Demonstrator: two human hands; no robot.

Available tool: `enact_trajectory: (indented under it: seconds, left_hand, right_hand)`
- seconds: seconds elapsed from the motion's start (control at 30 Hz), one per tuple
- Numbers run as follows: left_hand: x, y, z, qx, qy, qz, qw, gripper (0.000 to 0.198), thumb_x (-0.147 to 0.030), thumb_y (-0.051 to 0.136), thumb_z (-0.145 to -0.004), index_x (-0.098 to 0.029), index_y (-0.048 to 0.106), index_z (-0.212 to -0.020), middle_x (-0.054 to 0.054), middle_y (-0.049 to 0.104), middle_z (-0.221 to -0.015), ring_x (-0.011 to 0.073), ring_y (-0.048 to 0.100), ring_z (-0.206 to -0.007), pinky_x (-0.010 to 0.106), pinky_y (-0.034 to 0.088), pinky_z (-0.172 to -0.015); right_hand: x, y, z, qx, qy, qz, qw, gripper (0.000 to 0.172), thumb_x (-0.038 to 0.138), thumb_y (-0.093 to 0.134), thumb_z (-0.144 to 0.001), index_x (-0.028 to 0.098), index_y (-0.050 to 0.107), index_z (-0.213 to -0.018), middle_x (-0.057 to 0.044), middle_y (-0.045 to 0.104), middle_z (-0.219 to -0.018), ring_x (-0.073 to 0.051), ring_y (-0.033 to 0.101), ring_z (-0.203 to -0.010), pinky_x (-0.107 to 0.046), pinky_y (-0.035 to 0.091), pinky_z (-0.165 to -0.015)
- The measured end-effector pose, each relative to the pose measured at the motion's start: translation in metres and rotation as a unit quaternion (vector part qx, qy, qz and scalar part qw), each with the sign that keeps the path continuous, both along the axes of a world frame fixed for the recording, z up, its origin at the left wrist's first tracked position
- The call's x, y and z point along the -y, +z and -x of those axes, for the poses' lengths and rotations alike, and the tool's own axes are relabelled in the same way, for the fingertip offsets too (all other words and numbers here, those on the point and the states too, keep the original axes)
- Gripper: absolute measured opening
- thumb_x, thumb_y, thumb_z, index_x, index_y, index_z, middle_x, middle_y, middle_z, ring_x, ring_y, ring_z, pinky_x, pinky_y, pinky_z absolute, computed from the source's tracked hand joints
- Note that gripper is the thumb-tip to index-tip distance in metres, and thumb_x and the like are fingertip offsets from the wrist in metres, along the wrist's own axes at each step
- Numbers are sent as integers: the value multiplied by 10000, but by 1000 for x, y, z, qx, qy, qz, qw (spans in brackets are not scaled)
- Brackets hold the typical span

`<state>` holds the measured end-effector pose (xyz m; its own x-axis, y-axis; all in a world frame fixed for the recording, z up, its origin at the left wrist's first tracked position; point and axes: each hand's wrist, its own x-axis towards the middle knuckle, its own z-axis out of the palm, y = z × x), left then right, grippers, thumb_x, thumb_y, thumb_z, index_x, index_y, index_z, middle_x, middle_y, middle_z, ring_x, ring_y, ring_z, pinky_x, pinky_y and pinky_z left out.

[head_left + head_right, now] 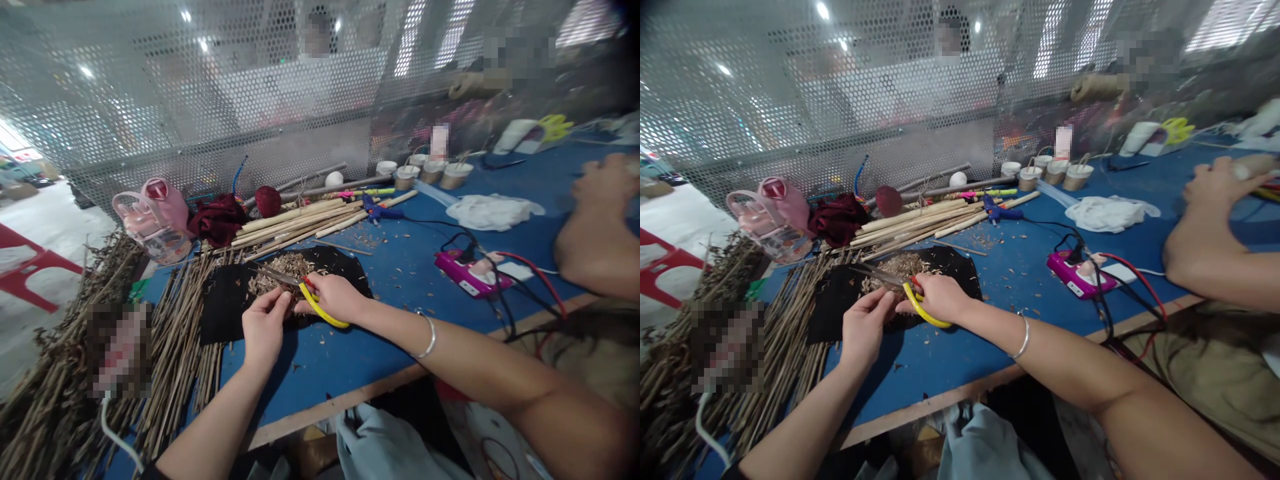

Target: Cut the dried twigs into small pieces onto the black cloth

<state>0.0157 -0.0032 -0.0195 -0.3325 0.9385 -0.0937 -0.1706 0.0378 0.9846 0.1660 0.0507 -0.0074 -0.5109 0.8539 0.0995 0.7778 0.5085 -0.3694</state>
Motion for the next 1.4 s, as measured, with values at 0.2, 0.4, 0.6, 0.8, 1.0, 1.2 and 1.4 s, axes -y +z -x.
enact_trajectory:
  seconds: [0.2,0.4,0.6,0.8,1.0,1.2,1.4]
  left_hand:
    - [-1,0,0,-29,10,-26,999,284,-344,707,-620,-115,667,-782,29,657,-706,105,567,-605,231,462,-610]
    - [1,-3,0,-79,-2,-29,996,269,-342,678,-652,-111,665,-791,54,662,-736,120,571,-628,232,460,-603]
    - [1,6,-1,-109,28,-6,994,247,-330,696,-613,-106,672,-714,50,671,-679,131,589,-610,225,458,-581]
    - [1,8,-3,-69,32,5,997,273,-327,709,-593,-100,668,-740,32,666,-660,102,567,-553,207,451,-544]
    - [0,6,-3,-41,37,12,998,319,-325,720,-588,-97,663,-803,38,674,-696,94,567,-555,209,459,-551]
    - [-4,-2,1,-29,24,-7,999,366,-349,696,-631,-113,672,-910,50,684,-764,109,588,-608,232,480,-604]
    - [-4,-3,1,9,2,-17,1000,332,-363,656,-676,-120,668,-903,71,691,-833,152,623,-729,271,496,-689]
  right_hand:
    - [2,3,0,0,12,-29,1000,690,732,586,-535,172,459,-918,-69,605,-853,-223,587,-751,-269,346,-591]
    - [4,4,4,-5,15,-72,997,732,742,602,-492,157,459,-908,-105,583,-902,-250,563,-826,-308,381,-667]
    - [5,2,4,21,0,-40,999,620,744,429,-674,169,443,-905,-69,618,-780,-230,603,-710,-281,335,-571]
    - [5,-1,5,44,-13,-18,999,598,740,392,-705,184,452,-916,-65,648,-801,-234,622,-738,-266,321,-561]
    - [3,-4,6,51,-25,-18,998,590,737,362,-722,187,472,-907,-58,654,-779,-215,624,-701,-257,304,-544]
    - [-6,-6,2,44,-8,-14,999,535,709,352,-754,198,503,-795,-44,637,-720,-188,608,-663,-250,279,-522]
    - [-5,0,-3,17,10,-26,999,580,722,486,-658,189,478,-888,-48,628,-780,-200,603,-689,-250,316,-551]
